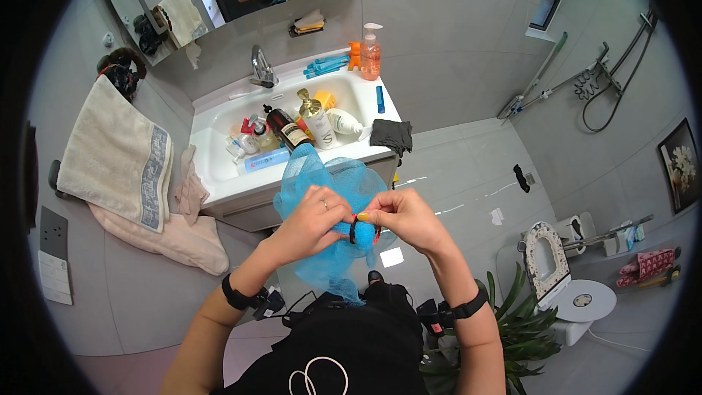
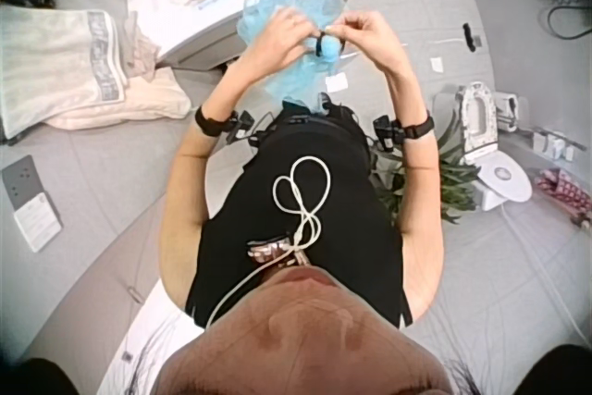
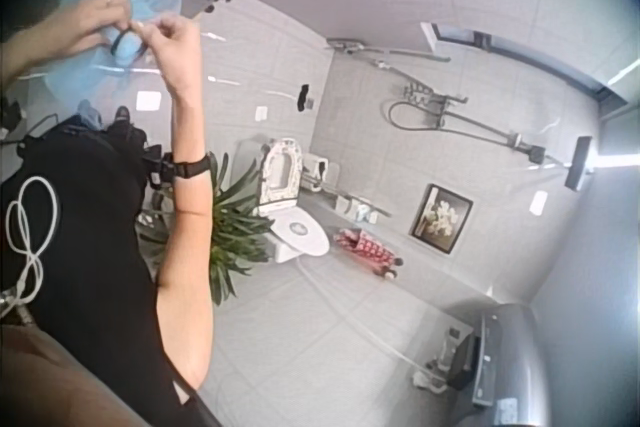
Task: The person takes a bundle of blue mesh netting and loops a rubber band around it, threading an elastic loop through to assemble a bath loofah sponge.
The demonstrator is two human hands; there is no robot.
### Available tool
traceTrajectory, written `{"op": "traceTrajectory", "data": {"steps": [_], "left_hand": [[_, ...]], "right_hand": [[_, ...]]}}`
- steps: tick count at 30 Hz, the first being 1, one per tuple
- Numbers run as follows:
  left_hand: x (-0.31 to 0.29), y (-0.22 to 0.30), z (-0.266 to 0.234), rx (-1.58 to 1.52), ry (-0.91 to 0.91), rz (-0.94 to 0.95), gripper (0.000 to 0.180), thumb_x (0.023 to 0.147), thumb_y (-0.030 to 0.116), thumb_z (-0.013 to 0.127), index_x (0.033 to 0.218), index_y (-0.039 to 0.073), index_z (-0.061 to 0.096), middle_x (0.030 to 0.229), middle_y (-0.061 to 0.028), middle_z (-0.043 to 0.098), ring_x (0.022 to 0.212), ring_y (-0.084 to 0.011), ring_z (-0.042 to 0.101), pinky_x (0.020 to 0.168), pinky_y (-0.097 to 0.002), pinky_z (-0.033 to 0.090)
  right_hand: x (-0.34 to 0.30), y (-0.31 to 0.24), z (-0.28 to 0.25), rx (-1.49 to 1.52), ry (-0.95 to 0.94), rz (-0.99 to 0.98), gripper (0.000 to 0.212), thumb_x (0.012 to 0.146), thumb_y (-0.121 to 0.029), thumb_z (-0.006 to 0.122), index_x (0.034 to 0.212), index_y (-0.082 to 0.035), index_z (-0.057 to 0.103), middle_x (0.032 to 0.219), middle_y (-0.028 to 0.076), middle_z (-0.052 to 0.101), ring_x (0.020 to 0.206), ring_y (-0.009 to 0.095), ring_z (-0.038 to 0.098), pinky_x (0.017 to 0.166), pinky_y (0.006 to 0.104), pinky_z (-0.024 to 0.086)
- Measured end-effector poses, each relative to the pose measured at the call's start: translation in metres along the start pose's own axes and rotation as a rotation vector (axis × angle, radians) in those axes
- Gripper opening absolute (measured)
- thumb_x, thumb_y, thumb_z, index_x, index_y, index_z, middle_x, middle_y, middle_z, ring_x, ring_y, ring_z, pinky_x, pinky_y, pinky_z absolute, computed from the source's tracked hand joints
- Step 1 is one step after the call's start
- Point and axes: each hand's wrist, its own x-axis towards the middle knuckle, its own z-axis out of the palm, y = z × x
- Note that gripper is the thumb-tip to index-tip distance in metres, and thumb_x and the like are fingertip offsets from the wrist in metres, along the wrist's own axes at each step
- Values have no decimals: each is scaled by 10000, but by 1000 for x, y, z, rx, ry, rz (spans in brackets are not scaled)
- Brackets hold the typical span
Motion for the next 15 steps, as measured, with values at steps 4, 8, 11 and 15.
{"op": "traceTrajectory", "data": {"steps": [4,8,11,15], "left_hand": [[0,-4,1,-37,73,5,304,654,72,716,920,64,569,933,-48,577,958,-232,519,853,-363,357],[0,-7,3,-89,121,-56,294,639,43,700,900,53,564,940,-55,581,910,-253,523,856,-356,342],[-3,-10,3,-166,98,-233,239,757,79,663,976,49,572,992,-43,592,938,-206,540,885,-330,362],[-3,-20,5,-850,131,-503,261,915,159,549,1138,25,528,1107,-52,571,1068,-154,517,925,-307,406]], "right_hand": [[-1,6,11,40,240,-190,177,885,-143,609,813,19,617,761,36,634,689,88,558,656,236,457],[-2,10,-2,275,199,-372,231,932,-187,541,806,0,593,1045,79,569,967,117,511,866,273,392],[-3,-8,8,355,129,-428,212,941,-210,517,979,-6,557,1150,89,524,1099,162,480,952,300,356],[0,-12,13,156,310,-528,267,907,-134,552,1136,-18,480,1130,96,551,1097,191,501,981,333,362]]}}
